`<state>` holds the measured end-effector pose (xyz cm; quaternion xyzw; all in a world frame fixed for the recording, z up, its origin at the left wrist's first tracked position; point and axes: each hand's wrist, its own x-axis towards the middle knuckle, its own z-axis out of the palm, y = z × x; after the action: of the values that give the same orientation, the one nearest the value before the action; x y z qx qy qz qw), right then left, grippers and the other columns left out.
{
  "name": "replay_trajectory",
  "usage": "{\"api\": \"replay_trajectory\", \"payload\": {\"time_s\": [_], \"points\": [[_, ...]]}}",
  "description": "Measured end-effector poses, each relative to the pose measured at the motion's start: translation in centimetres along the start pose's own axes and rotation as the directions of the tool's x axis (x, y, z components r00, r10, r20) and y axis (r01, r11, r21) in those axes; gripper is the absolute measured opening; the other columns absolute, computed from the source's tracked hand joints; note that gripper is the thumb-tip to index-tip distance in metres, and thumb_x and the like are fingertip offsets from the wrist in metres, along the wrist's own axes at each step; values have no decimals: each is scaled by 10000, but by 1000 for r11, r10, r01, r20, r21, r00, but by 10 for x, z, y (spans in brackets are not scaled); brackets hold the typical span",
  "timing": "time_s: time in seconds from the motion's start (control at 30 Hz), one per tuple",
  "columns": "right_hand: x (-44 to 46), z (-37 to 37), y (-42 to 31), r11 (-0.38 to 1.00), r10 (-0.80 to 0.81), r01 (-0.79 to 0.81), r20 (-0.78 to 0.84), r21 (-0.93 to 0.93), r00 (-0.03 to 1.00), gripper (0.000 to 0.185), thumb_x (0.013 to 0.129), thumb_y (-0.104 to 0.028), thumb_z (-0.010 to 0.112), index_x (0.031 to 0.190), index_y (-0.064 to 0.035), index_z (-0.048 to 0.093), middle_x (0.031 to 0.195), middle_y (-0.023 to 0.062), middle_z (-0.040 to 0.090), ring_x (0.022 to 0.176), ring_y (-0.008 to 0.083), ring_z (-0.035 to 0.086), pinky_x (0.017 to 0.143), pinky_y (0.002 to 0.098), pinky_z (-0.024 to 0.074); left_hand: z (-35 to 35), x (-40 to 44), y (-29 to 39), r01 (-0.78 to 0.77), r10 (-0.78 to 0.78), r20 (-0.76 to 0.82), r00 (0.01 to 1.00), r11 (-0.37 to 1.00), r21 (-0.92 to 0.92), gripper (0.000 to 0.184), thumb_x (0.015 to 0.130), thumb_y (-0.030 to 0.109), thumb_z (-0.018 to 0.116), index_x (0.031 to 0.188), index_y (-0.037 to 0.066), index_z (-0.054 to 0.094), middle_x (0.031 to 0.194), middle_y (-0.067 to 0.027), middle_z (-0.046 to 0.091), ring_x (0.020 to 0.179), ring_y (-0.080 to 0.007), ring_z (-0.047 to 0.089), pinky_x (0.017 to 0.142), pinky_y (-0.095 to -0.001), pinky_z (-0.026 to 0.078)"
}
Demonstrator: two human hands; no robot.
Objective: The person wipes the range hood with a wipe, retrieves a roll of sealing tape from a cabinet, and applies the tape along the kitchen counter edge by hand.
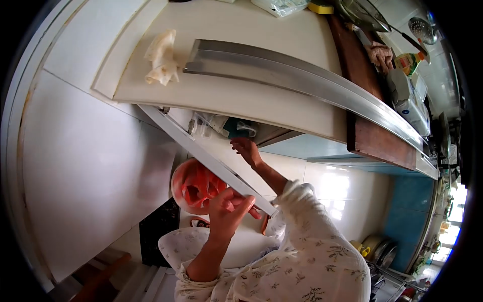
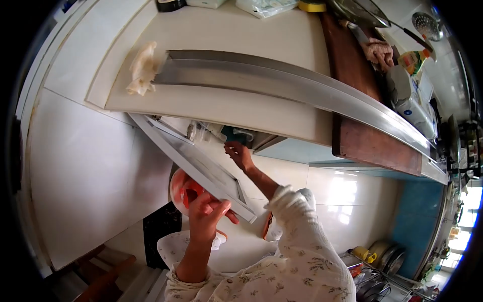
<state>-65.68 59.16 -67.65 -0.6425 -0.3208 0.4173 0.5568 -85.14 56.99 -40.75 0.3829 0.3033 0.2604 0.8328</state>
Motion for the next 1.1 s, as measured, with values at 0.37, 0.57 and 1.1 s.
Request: {"api": "replay_trajectory", "payload": {"time_s": [0.37, 0.57, 1.1], "points": [[-75, 14, -61, 987, -118, 91, 207, 133, 971, 367, 940, -129, 598, 1285, -62, 492, 1226, 66, 551, 1105, 182, 561, 856, 313, 490, -28, -3, 34, -539, 623, 81, 778, 596, 596, 84, 898, 43, 613, 932, -35, 615, 866, -158, 675, 815, -259, 680, 702, -345, 559], [-93, 35, -55, 969, -198, 179, 104, 168, 975, 348, 929, -78, 552, 1272, -63, 491, 1245, 62, 557, 1094, 187, 565, 797, 308, 485, 2, 21, 29, -710, 680, 602, 419, -168, 684, 379, 950, 388, 534, 894, 28, 638, 890, -119, 695, 952, -344, 648, 998, -499, 393], [96, -6, 108, 664, -637, 424, -169, -616, 752, 389, 852, -48, 584, 1237, -46, 528, 1228, 190, 552, 1133, 361, 528, 966, 433, 423, -13, 25, -5, -755, 778, 572, 260, -206, 623, 573, 969, 479, 420, 543, 104, 499, 547, -13, 571, 510, -168, 458, 736, -375, 332]]}}
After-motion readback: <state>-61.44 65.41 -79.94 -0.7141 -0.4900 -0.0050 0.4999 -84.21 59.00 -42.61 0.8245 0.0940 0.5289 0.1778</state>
